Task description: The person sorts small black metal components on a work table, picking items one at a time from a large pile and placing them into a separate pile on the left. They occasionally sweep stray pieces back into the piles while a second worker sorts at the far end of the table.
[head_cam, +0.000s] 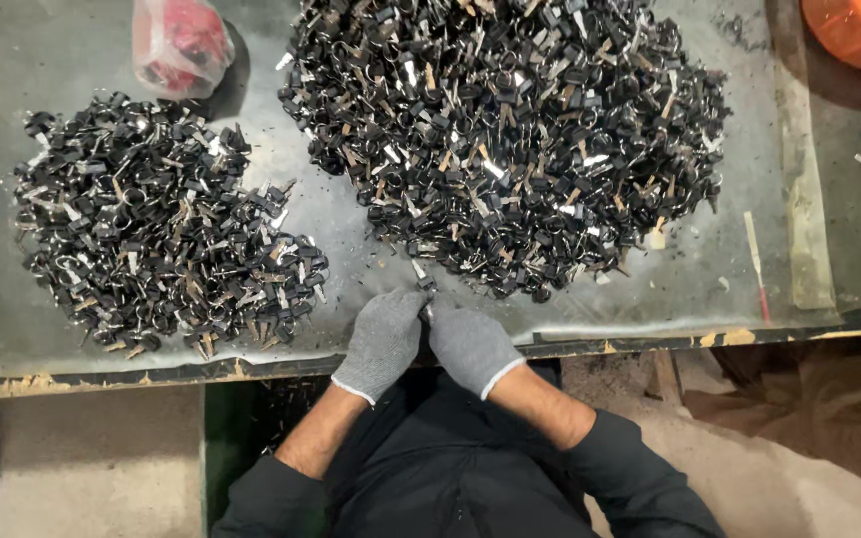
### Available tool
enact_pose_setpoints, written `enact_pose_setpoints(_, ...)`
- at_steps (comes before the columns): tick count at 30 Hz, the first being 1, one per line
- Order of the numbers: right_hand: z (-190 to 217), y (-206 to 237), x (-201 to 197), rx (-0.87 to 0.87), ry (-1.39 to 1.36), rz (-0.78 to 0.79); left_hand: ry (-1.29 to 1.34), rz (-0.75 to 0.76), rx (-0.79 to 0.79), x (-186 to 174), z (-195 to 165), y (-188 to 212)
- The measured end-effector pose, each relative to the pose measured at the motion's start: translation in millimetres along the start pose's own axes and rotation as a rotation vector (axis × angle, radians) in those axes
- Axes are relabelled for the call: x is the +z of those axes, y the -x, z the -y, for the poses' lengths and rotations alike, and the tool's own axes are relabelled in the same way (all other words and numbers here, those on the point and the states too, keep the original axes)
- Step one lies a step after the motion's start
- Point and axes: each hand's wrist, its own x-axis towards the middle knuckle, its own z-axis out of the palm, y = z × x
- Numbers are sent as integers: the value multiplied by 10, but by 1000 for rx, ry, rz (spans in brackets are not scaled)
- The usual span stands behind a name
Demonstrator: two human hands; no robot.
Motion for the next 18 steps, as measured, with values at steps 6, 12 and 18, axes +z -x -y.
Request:
enact_pose_setpoints(6,-224,-72,-268,-424,-297,-300,80,-118,-225,-46,-101,-10)
enact_pose_setpoints(12,59,80,-250,-83,-54,-185,-224,-95,-138,14,-149,94)
enact_pose_setpoints(18,-79,268,-244,-47,-29,-160,-52,-184,-140,-41,-226,79)
